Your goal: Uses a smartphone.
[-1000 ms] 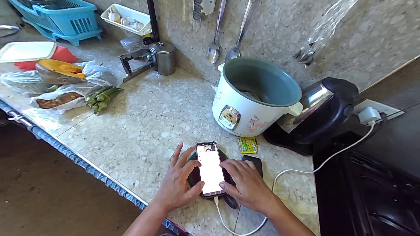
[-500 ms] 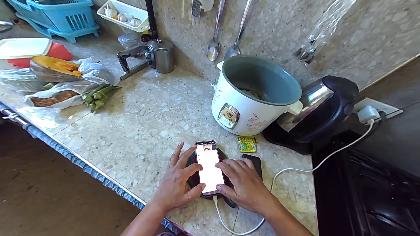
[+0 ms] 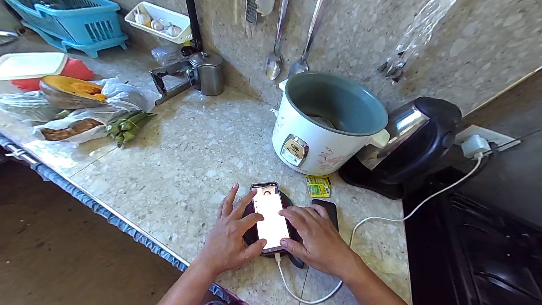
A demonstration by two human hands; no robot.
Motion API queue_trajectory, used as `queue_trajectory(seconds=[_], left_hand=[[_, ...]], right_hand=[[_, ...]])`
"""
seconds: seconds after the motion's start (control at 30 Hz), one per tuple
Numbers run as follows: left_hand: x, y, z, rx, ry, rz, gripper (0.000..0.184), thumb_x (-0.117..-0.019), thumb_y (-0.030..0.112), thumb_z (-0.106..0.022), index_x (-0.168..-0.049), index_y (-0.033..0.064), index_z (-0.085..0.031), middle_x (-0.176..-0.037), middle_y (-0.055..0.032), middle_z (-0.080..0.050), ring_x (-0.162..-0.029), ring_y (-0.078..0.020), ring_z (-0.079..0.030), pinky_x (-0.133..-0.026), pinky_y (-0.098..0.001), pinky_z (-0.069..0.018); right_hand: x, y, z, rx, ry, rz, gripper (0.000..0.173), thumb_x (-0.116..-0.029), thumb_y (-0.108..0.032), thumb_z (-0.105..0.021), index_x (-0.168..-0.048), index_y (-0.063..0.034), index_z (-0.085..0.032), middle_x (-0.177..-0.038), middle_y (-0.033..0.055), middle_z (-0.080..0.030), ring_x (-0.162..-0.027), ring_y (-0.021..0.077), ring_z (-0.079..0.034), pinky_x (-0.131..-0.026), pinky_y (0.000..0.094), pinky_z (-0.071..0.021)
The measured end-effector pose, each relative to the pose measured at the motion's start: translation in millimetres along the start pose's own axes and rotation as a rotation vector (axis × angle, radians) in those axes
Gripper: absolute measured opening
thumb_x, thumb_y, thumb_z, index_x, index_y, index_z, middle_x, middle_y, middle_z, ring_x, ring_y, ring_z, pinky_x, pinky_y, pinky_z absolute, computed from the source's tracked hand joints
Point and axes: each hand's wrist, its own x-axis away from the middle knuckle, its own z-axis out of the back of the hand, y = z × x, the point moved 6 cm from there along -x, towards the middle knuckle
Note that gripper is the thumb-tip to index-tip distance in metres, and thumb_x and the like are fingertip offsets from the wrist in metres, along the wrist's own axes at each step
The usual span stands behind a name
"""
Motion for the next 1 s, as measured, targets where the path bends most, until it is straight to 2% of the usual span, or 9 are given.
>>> queue_trajectory(seconds=[0.13,0.27,0.4,0.53,0.63,0.8,0.87,0.93,1.0], left_hand=[[7,4,7,-0.021,0.089,0.004,0.047,-0.0896,0.064,-0.055,-0.113,0.0248,-0.067,-0.16,-0.0107,-0.043,-0.153,-0.0465,-0.019,-0.119,-0.0655,-0.022],[22,19,10,-0.084,0.098,0.042,0.048,-0.0886,0.067,-0.057,-0.113,0.0266,-0.069,-0.16,-0.0144,-0.041,-0.152,-0.0507,-0.019,-0.119,-0.0697,-0.018],[31,32,11,-0.117,0.154,-0.019,0.049,-0.0905,0.07,-0.051,-0.116,0.0297,-0.065,-0.165,-0.0089,-0.035,-0.155,-0.0442,-0.013,-0.123,-0.0652,-0.012],[33,31,5,-0.08,0.154,-0.029,0.052,-0.0898,0.072,-0.051,-0.116,0.0292,-0.065,-0.165,-0.0089,-0.034,-0.156,-0.0427,-0.013,-0.124,-0.0628,-0.0121],[31,27,6,-0.001,0.146,-0.011,0.052,-0.0913,0.072,-0.049,-0.113,0.0277,-0.067,-0.163,-0.0113,-0.038,-0.155,-0.0431,-0.014,-0.125,-0.0616,-0.0127],[31,24,10,0.064,0.158,0.027,0.051,-0.0921,0.07,-0.05,-0.112,0.0263,-0.067,-0.161,-0.0115,-0.039,-0.156,-0.0416,-0.015,-0.125,-0.0596,-0.0145],[30,23,8,0.032,0.148,0.067,0.054,-0.09,0.07,-0.052,-0.117,0.0262,-0.067,-0.161,-0.0139,-0.039,-0.155,-0.044,-0.015,-0.124,-0.0609,-0.0171],[28,23,4,-0.029,0.118,0.101,0.064,-0.0884,0.074,-0.05,-0.13,0.0283,-0.065,-0.162,-0.0164,-0.037,-0.153,-0.0489,-0.016,-0.121,-0.0648,-0.019],[26,23,1,-0.07,0.074,0.115,0.068,-0.0878,0.078,-0.047,-0.135,0.0307,-0.063,-0.164,-0.0173,-0.033,-0.153,-0.0514,-0.015,-0.121,-0.0672,-0.0172]], right_hand=[[8,2,6,-0.136,-0.073,-0.05,0.068,-0.0996,-0.069,-0.039,-0.144,-0.0209,-0.056,-0.143,0.0006,-0.062,-0.136,0.019,-0.055,-0.114,0.0605,-0.0347],[21,0,10,-0.168,0.05,0.025,0.065,-0.0974,-0.073,-0.038,-0.133,-0.0245,-0.062,-0.161,0.0104,-0.043,-0.15,0.0311,-0.037,-0.115,0.062,-0.0347],[33,2,13,-0.202,0.187,0.054,0.062,-0.0947,-0.077,-0.038,-0.125,-0.0294,-0.065,-0.166,0.013,-0.033,-0.157,0.0379,-0.019,-0.12,0.0669,-0.0236],[33,3,2,-0.241,0.245,0.064,0.065,-0.0896,-0.083,-0.039,-0.124,-0.034,-0.065,-0.168,0.0121,-0.028,-0.158,0.0414,-0.011,-0.122,0.071,-0.0139],[32,-4,-5,-0.215,0.212,0.088,0.07,-0.0884,-0.085,-0.037,-0.121,-0.031,-0.066,-0.168,0.014,-0.028,-0.157,0.046,-0.01,-0.121,0.0719,-0.0112],[29,-8,-8,-0.176,0.196,0.089,0.073,-0.0868,-0.088,-0.036,-0.122,-0.0305,-0.065,-0.168,0.013,-0.028,-0.157,0.0458,-0.01,-0.121,0.0716,-0.0086],[28,-8,-5,-0.159,0.217,0.073,0.078,-0.085,-0.09,-0.035,-0.127,-0.031,-0.064,-0.169,0.0133,-0.028,-0.157,0.0475,-0.009,-0.12,0.074,-0.0095],[28,-5,-1,-0.147,0.235,0.054,0.083,-0.0836,-0.091,-0.034,-0.134,-0.0321,-0.062,-0.168,0.0147,-0.027,-0.156,0.0493,-0.01,-0.119,0.0764,-0.0108],[27,-2,1,-0.14,0.25,0.038,0.084,-0.0836,-0.091,-0.034,-0.137,-0.0321,-0.061,-0.168,0.0171,-0.027,-0.155,0.0505,-0.011,-0.118,0.077,-0.011]])
